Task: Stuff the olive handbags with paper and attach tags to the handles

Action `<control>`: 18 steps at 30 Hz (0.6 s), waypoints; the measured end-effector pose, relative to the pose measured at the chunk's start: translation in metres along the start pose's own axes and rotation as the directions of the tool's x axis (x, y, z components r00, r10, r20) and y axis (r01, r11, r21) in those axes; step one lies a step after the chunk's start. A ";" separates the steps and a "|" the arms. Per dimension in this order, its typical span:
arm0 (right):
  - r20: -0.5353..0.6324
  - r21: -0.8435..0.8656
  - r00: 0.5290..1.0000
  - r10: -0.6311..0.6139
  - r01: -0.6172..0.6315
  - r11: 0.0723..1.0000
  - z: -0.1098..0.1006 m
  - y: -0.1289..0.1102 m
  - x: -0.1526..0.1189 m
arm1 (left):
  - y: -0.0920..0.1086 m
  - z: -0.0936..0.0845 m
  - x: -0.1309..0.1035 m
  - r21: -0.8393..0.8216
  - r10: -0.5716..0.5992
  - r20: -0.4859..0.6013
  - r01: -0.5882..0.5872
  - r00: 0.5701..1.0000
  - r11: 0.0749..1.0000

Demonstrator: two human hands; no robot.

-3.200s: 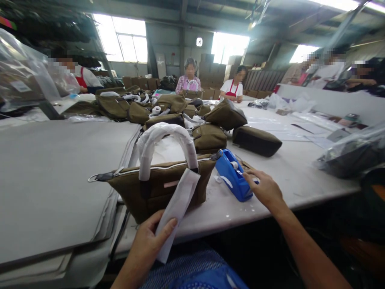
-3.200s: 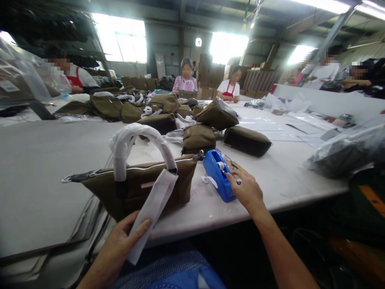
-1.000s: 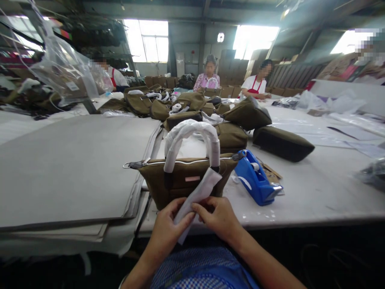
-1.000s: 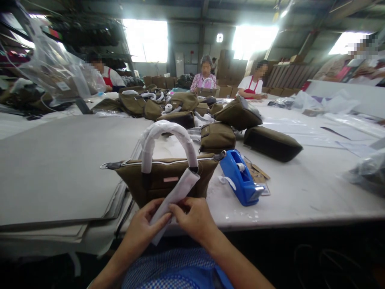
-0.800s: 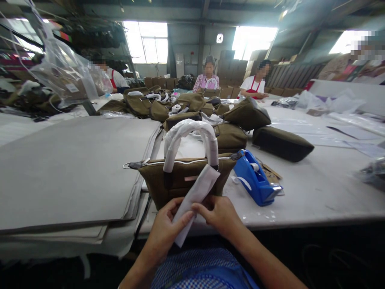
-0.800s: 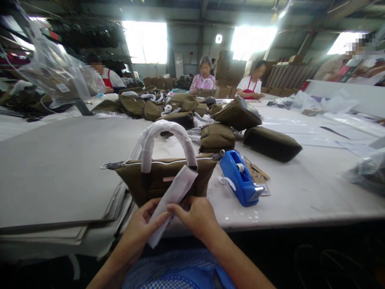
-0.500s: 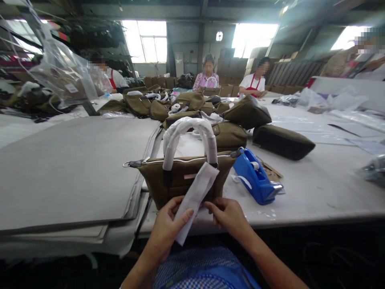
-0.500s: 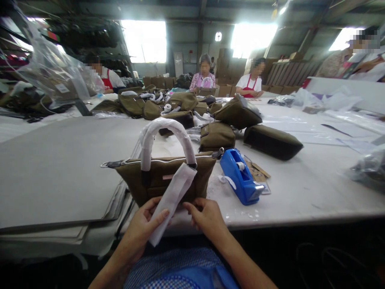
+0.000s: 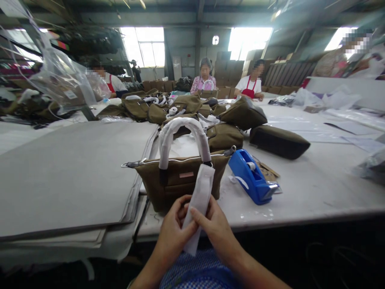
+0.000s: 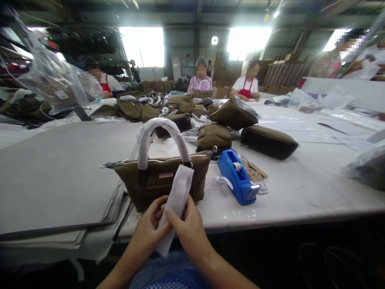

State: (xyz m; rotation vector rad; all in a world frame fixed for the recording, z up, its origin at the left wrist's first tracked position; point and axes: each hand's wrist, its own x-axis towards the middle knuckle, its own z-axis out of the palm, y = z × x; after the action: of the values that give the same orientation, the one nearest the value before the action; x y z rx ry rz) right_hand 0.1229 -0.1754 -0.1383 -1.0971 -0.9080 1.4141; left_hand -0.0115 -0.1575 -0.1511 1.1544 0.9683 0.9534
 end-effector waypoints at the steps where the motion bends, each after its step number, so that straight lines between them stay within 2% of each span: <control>1: -0.026 -0.018 1.000 0.009 -0.009 1.000 0.001 -0.001 0.001 | 0.001 0.002 0.000 0.007 0.008 0.010 -0.008 1.000 1.000; 3: -0.010 -0.070 1.000 0.021 -0.022 0.997 -0.003 -0.004 0.004 | 0.004 0.001 -0.002 0.045 -0.011 0.046 0.009 0.999 0.999; 5: 0.053 -0.151 0.998 -0.023 0.030 0.988 -0.015 -0.008 0.006 | 0.010 -0.010 -0.006 0.119 -0.043 0.056 0.036 0.997 0.992; 6: 0.065 -0.202 0.996 -0.069 0.081 0.976 -0.023 -0.009 0.008 | 0.013 -0.018 -0.007 0.173 -0.037 0.016 0.033 0.999 0.984; 8: 0.003 -0.304 0.985 -0.172 0.165 0.938 -0.044 -0.009 0.011 | 0.019 -0.040 -0.009 0.272 0.046 -0.185 0.006 0.982 0.962; 9: -0.068 -0.349 0.972 -0.223 0.186 0.918 -0.055 -0.008 0.013 | 0.021 -0.052 -0.009 0.301 0.108 -0.321 -0.007 0.941 0.953; 11: -0.223 -0.415 0.925 -0.309 0.197 0.888 -0.074 -0.003 0.018 | 0.021 -0.074 -0.004 0.307 0.231 -0.571 -0.056 0.788 0.950; 12: -0.274 -0.435 0.899 -0.343 0.202 0.878 -0.081 0.001 0.022 | 0.020 -0.083 0.001 0.293 0.278 -0.653 -0.103 0.704 0.950; 13: -0.297 -0.448 0.880 -0.371 0.215 0.868 -0.087 0.006 0.026 | 0.017 -0.090 0.006 0.278 0.312 -0.701 -0.156 0.641 0.948; 14: -0.296 -0.451 0.871 -0.391 0.234 0.861 -0.090 0.010 0.030 | 0.015 -0.095 0.013 0.263 0.332 -0.714 -0.203 0.616 0.943; 15: -0.276 -0.445 0.874 -0.399 0.252 0.859 -0.092 0.015 0.034 | 0.012 -0.098 0.019 0.247 0.339 -0.700 -0.233 0.628 0.941; 18: -0.205 -0.394 0.914 -0.350 0.250 0.884 -0.090 0.026 0.046 | 0.004 -0.097 0.037 0.236 0.310 -0.588 -0.208 0.747 0.949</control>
State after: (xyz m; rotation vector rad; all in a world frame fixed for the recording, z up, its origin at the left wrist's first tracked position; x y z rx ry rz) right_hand 0.2014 -0.1369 -0.1948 -1.3173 -1.1101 0.8297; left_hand -0.0929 -0.0949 -0.1643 1.1414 1.4541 1.5722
